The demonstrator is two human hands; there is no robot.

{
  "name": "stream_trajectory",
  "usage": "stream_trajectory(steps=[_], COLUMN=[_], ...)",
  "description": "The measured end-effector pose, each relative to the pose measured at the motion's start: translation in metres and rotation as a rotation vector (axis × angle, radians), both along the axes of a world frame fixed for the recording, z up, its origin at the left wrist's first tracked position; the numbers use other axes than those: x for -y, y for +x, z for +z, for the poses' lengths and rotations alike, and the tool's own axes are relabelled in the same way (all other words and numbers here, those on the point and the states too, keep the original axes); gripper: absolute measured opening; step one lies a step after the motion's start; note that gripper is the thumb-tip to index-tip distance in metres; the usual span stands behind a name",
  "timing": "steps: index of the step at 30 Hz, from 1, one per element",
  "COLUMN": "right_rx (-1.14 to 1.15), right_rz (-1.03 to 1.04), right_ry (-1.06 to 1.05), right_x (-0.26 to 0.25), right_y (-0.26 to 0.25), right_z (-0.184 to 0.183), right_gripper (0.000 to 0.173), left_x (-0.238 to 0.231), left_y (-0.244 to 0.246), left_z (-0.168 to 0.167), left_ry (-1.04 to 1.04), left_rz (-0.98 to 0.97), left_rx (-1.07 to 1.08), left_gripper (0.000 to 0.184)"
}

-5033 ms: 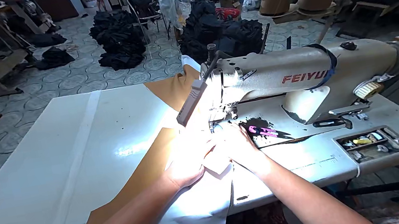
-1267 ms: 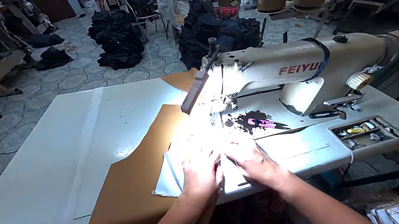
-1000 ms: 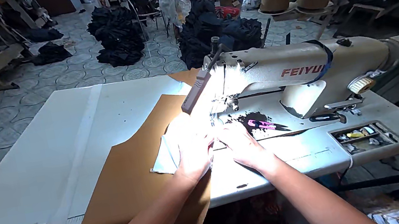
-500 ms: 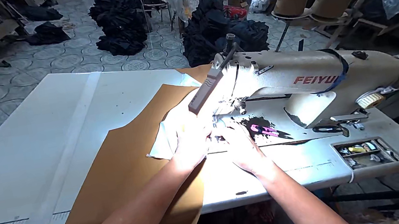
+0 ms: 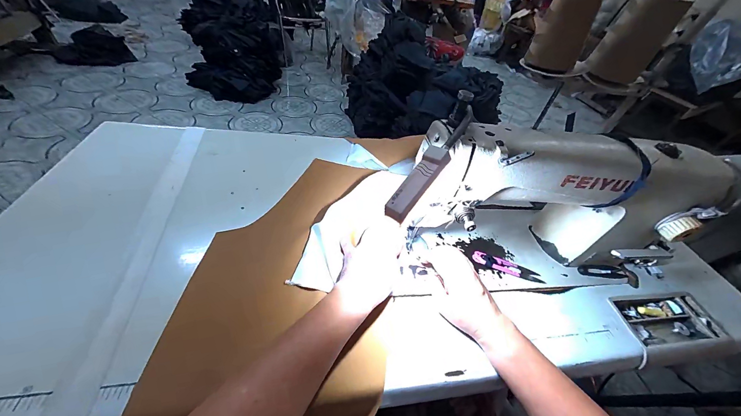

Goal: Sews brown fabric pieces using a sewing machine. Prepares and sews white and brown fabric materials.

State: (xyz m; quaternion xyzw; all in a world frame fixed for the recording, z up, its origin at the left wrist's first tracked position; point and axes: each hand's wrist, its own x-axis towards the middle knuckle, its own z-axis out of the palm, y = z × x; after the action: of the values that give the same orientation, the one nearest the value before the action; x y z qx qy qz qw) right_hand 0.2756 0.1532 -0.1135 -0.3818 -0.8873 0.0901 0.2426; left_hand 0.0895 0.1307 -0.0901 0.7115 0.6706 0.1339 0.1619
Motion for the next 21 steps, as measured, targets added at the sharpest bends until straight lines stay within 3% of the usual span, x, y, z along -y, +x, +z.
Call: stream_trajectory(steps=[7, 9, 12, 14, 17, 21], right_rx=[-0.009, -0.005, -0.008, -0.019, -0.028, -0.036], right_rz=[-0.016, -0.024, -0.026, -0.008, 0.019, 0.002], right_ry=[0.041, 0.04, 0.043, 0.056, 0.057, 0.028], right_x=[0.002, 0.002, 0.002, 0.001, 0.0, -0.001], right_y=[0.0, 0.001, 0.001, 0.001, -0.001, 0.0], right_z=[-0.003, -0.003, -0.005, -0.006, -0.007, -0.009], right_gripper=[0.03, 0.03, 0.029, 0.029, 0.028, 0.032], left_x=[0.017, 0.048, 0.115, 0.151, 0.153, 0.116], left_y=[-0.01, -0.013, -0.017, -0.025, -0.052, -0.09], left_z=[0.005, 0.015, 0.023, 0.045, 0.063, 0.065], left_ry=[-0.016, 0.018, 0.137, -0.146, -0.505, -0.41], left_rz=[-0.13, -0.14, 0.009, 0.136, 0.257, 0.356], left_rx=[-0.106, -0.071, -0.104, -0.159, -0.267, -0.347], left_gripper=[0.049, 0.052, 0.046, 0.049, 0.045, 0.027])
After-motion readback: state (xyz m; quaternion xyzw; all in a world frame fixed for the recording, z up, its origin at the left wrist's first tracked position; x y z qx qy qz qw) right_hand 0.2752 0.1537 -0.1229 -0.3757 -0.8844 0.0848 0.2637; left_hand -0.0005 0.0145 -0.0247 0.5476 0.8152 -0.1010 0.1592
